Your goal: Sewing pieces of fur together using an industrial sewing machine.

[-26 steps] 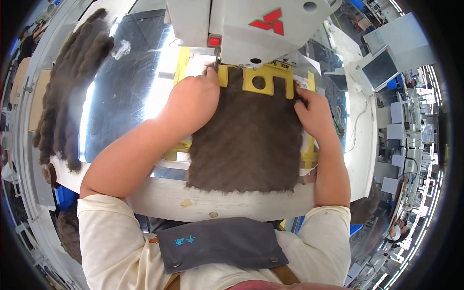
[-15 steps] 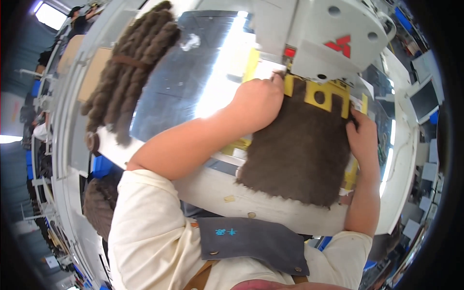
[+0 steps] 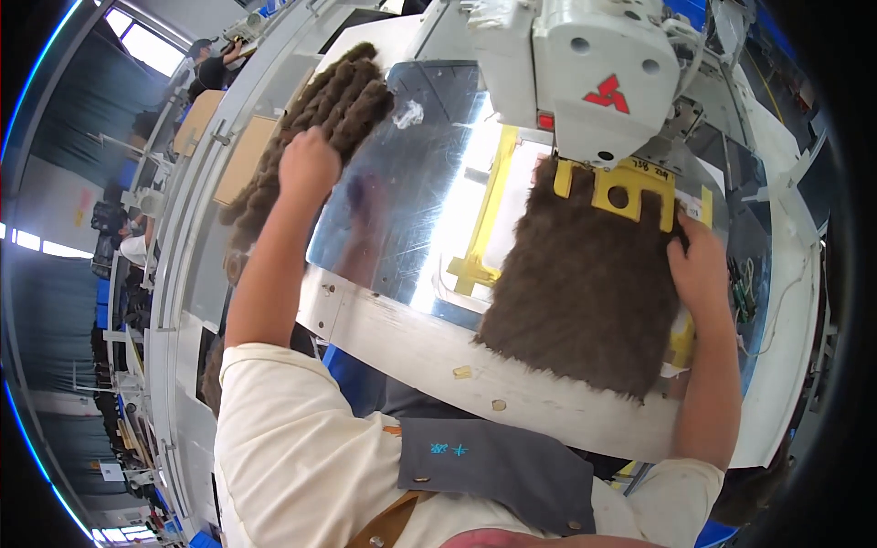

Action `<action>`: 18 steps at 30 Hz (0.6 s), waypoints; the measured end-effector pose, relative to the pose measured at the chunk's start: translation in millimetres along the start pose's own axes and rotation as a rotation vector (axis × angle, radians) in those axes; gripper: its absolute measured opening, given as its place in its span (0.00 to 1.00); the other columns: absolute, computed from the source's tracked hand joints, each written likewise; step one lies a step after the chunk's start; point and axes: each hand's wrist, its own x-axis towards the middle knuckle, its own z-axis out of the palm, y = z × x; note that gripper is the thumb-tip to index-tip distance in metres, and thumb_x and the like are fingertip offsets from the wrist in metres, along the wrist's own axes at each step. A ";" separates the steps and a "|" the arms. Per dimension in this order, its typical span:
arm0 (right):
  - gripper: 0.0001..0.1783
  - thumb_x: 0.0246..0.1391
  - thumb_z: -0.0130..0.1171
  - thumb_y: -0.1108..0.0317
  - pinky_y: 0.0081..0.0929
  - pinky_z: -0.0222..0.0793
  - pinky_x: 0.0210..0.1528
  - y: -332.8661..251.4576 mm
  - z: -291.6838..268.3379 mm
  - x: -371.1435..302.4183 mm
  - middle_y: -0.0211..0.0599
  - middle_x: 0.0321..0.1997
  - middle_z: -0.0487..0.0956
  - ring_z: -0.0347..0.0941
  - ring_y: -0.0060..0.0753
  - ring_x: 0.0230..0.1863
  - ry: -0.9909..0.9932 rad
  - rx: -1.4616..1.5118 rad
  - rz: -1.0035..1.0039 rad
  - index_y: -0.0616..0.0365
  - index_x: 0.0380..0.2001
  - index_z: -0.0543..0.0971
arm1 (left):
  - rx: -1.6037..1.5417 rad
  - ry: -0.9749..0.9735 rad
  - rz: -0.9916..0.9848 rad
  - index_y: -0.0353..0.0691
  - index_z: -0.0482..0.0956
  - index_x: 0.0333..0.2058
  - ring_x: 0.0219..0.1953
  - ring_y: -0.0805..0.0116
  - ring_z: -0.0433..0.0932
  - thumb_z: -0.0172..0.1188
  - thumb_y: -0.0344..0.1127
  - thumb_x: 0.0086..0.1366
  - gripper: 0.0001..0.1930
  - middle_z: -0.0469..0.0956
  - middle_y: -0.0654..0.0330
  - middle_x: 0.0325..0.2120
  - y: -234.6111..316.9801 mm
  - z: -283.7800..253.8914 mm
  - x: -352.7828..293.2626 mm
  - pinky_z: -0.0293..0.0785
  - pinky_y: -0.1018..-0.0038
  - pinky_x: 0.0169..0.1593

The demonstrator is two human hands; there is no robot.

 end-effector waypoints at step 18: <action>0.24 0.56 0.56 0.69 0.48 0.72 0.58 -1.0 -0.2 -2.0 0.60 0.51 0.81 0.77 0.63 0.53 -0.013 0.013 0.031 0.67 0.55 0.80 | 0.351 -0.254 -0.065 0.39 0.81 0.44 0.51 0.46 0.81 0.56 0.34 0.63 0.13 0.83 0.46 0.45 -88.7 -119.9 -46.8 0.76 0.51 0.56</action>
